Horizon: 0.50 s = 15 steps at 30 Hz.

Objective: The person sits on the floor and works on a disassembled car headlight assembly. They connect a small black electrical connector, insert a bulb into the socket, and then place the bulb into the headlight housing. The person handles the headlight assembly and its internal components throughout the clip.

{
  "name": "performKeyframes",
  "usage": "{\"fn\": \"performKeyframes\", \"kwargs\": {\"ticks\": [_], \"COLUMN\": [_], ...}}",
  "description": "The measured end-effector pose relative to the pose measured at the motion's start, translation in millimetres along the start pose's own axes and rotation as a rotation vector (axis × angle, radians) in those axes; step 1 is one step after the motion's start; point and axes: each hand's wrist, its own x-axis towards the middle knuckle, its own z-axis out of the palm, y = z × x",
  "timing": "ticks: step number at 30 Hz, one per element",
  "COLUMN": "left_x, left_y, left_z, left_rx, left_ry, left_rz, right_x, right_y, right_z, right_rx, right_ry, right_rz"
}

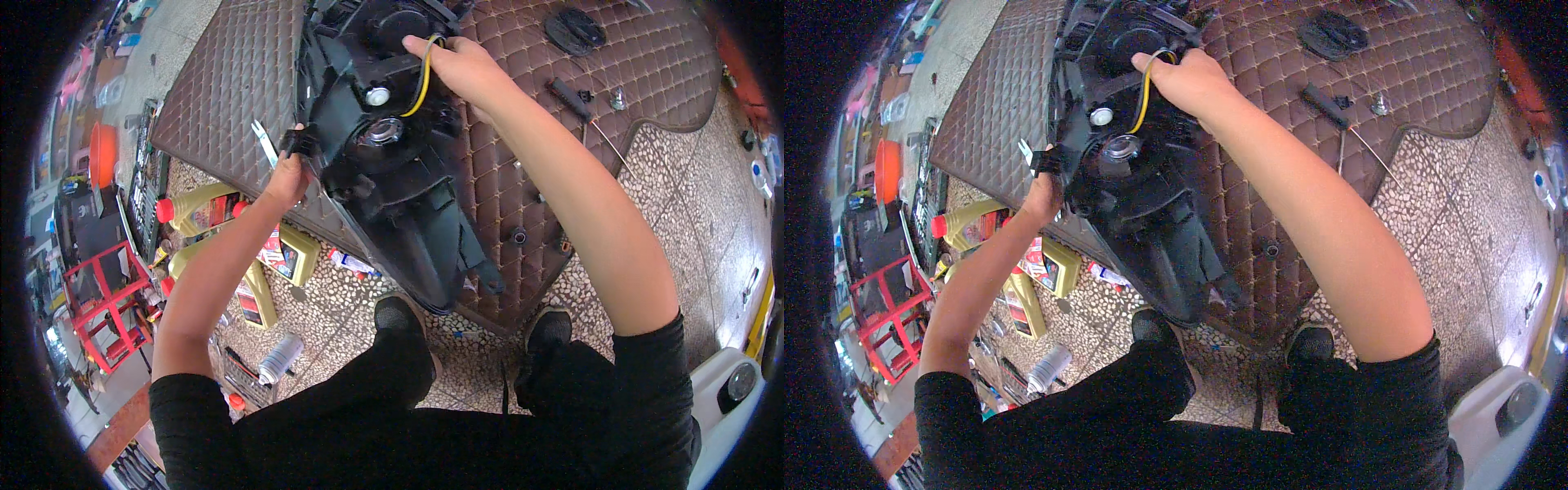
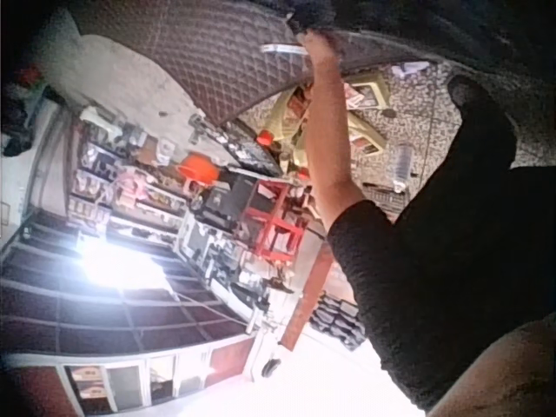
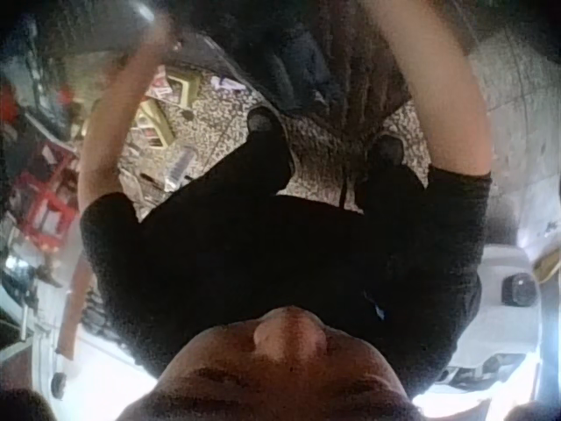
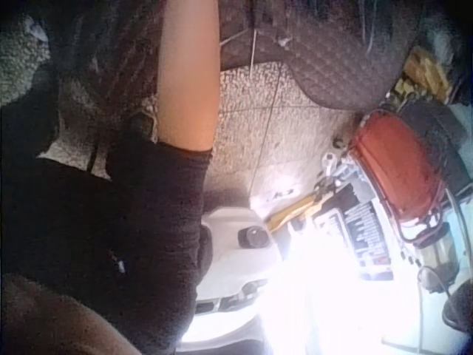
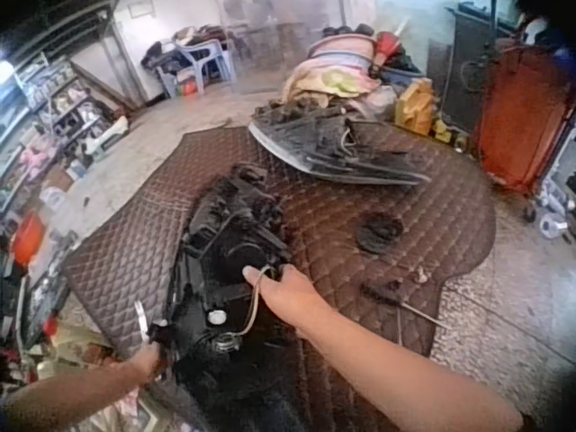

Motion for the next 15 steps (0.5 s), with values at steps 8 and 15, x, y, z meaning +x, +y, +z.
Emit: {"fn": "performKeyframes", "kwargs": {"ticks": [8,15], "left_x": [-10.4,-21.5], "left_y": [19.4,34.1], "left_z": [20.9,39.1], "left_rx": [-0.103,0.062], "left_ry": [0.029,0.199], "left_rz": [-0.145,-0.168], "right_x": [-8.8,-15.2], "right_y": [6.7,12.1], "right_z": [-8.5,-12.3], "right_rx": [0.237,0.261], "right_ry": [-0.046,0.016], "right_rz": [0.043,0.011]}}
